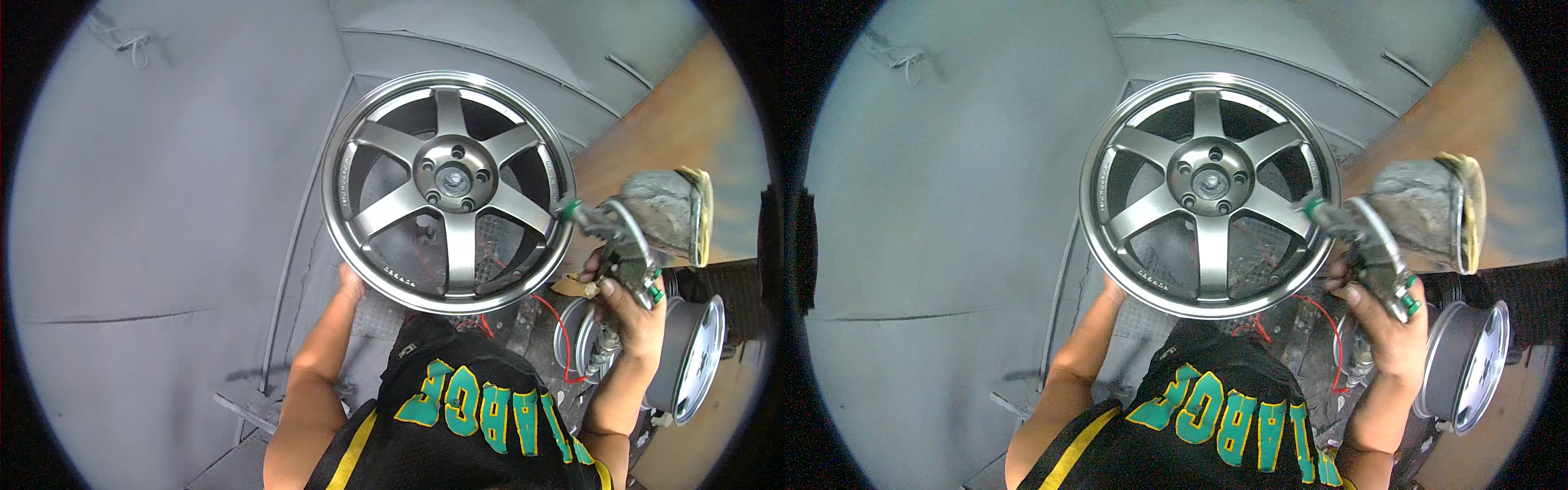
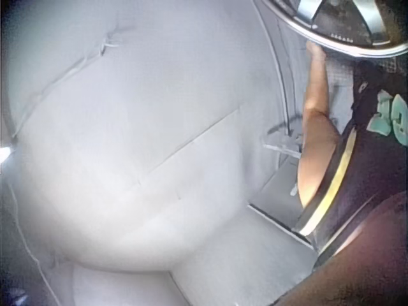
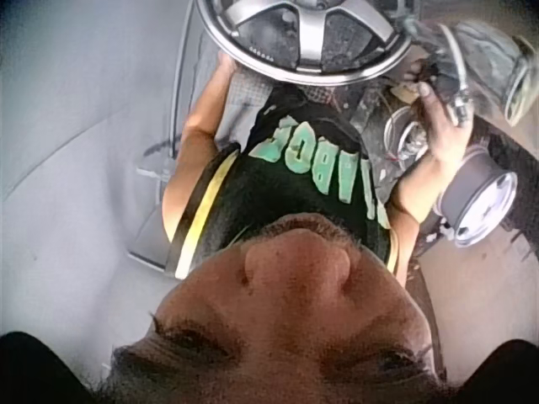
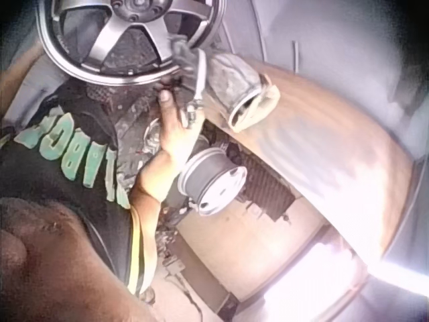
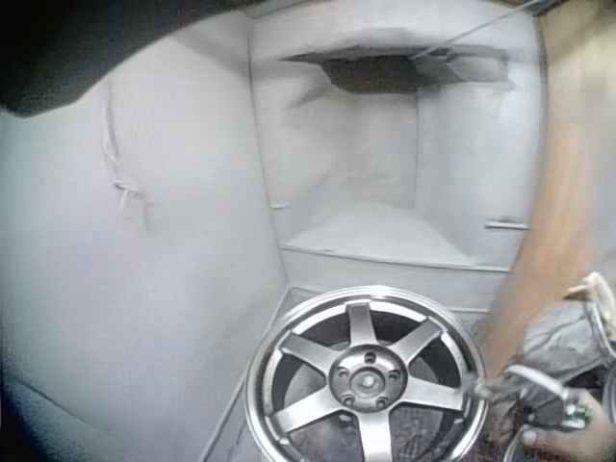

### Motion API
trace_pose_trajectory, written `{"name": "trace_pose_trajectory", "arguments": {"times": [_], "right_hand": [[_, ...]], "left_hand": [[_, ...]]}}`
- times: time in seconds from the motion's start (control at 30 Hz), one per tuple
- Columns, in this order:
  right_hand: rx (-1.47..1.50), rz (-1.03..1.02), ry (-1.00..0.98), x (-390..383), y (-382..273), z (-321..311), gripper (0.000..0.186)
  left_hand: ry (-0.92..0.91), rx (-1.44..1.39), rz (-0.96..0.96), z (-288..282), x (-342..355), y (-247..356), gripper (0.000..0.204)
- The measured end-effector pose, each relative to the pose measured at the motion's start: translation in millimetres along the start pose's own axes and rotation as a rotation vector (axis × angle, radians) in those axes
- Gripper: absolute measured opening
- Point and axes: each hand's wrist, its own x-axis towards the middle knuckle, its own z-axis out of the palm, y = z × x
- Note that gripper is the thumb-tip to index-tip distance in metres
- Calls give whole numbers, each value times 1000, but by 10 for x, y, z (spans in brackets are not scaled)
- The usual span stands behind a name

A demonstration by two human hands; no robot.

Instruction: Spray painting a car wheel in a paint booth.

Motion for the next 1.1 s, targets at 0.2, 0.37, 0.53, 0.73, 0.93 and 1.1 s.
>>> {"name": "trace_pose_trajectory", "arguments": {"times": [0.2, 0.37, 0.53, 0.73, 0.93, 1.1], "right_hand": [[173, 115, -129, 187, -13, 385, 47], [-56, -39, 73, 320, 86, 323, 27], [-258, 17, 453, 43, 583, -829, 24], [-181, 144, 549, -546, 1967, -2142, 30], [-69, 423, 526, -1401, 3106, -2344, 26], [2, 506, 355, -2089, 3806, -2520, 24]], "left_hand": [[-278, -172, 35, 311, 1032, 235, 42], [-292, -165, -46, 219, 1395, 234, 43], [-266, -120, -176, -7, 862, -883, 44], [-310, 670, -378, -110, -245, -2013, 51], [-826, 785, -411, -188, -1164, -2798, 38], [-886, 1549, 78, 504, -1706, -2689, 30]]}}
